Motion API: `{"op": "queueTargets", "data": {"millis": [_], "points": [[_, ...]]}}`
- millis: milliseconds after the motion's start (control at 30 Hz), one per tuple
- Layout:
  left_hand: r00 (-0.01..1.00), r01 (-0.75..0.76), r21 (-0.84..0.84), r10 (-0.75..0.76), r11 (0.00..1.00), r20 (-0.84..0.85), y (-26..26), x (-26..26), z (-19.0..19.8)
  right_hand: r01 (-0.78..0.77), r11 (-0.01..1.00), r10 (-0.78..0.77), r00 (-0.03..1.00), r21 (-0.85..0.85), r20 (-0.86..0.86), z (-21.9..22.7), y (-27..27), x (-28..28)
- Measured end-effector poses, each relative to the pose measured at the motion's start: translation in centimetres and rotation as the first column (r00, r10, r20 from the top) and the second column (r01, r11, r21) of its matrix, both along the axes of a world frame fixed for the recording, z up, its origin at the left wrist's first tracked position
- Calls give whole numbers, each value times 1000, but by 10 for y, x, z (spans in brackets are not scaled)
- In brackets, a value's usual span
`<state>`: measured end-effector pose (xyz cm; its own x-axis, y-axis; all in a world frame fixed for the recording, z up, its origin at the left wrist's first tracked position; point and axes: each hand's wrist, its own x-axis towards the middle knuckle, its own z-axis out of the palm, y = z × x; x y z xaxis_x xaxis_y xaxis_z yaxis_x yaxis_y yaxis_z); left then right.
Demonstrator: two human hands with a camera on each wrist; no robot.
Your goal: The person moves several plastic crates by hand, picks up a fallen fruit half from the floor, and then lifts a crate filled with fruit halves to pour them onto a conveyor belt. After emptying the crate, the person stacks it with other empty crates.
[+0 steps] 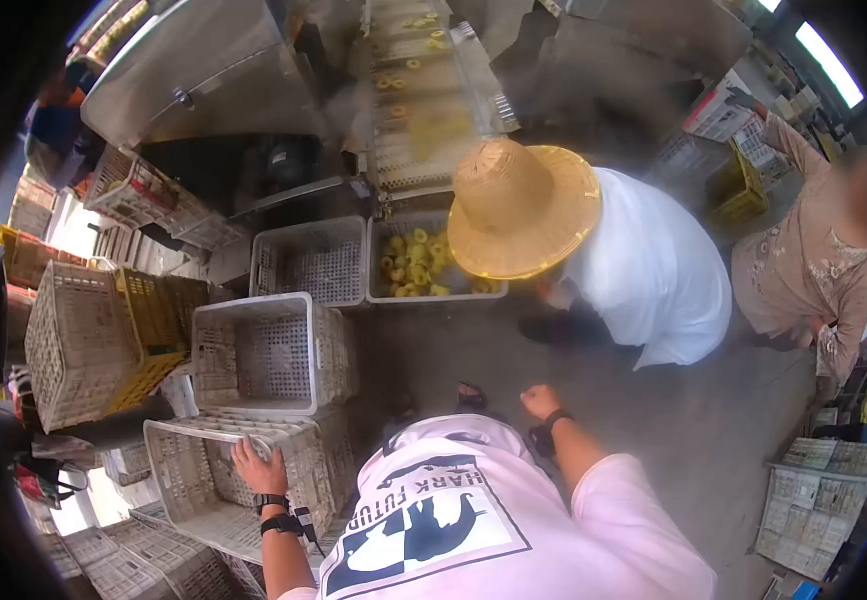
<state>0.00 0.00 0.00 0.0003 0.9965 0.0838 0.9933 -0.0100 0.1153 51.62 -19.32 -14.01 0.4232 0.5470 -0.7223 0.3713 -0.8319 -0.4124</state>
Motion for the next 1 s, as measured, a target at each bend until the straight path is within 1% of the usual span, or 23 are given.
{"op": "queueTargets", "data": {"millis": [67,100,133,167,200,233,300,333,367,400,433,467,533,567,600,633,700,733,800,833,867,933,1000], "points": [[999,37,-60,-38,998,-17,29,1,0,138,986,-145,988,96,62,-8,1,-12],[998,50,-60,-48,997,32,17,16,-13,143,985,-154,982,100,111,11,-22,3],[998,61,-66,-60,996,18,21,14,-17,223,969,-231,971,108,69,14,-22,-4],[998,57,-71,-58,996,-5,22,9,-14,287,952,-291,957,110,16,18,-18,-16],[997,74,-51,-72,996,38,23,10,-15,342,930,-346,938,137,5,26,-15,-25],[999,29,-35,-28,999,38,24,11,-20,385,908,-389,921,164,-4,31,-13,-31],[994,57,-23,-54,998,94,27,4,-23,434,865,-454,890,251,27,0,-25,-43],[996,3,-10,-2,1000,92,25,2,-19,494,824,-519,855,277,20,-14,-36,-49],[991,22,-8,-21,1000,134,24,4,-16,561,810,-563,825,170,-39,1,-37,-54],[983,46,-2,-45,999,180,24,5,-16,495,850,-508,860,180,36,1,-46,-58],[982,6,7,-8,1000,190,24,6,-17,463,872,-476,878,157,53,-13,-64,-52],[977,16,5,-17,1000,213,23,4,-18,464,875,-478,873,140,96,-22,-81,-53],[968,32,12,-34,999,249,25,3,-18,544,839,-543,838,-2,47,-16,-97,-57],[968,7,20,-12,1000,253,26,2,-19,537,841,-534,843,-59,62,-16,-101,-59],[970,5,23,-10,1000,242,26,2,-20,134,991,-134,981,8,137,-108,-164,-21],[973,5,24,-11,1000,230,25,1,-20,2,1000,-1,980,-7,197,-102,-162,-23],[975,-12,13,9,1000,222,23,2,-22,-163,985,139,948,63,285,-70,-135,-26],[975,-16,28,9,999,223,24,3,-23,-170,983,144,947,68,288,-76,-125,-19],[975,-26,49,14,998,223,24,6,-23,-186,973,158,967,133,199,-89,-102,-6],[973,-34,51,21,998,228,24,7,-22,-12,986,-17,985,164,174,-81,-81,-7],[972,-38,53,25,998,234,23,9,-21,166,968,-195,970,190,144,-66,-51,-13],[972,-45,51,31,998,234,18,7,-13,47,944,-115,974,327,194,-10,4,-32],[973,-41,28,34,999,229,13,8,-5,129,933,-166,983,335,82,-9,33,-29]]}}
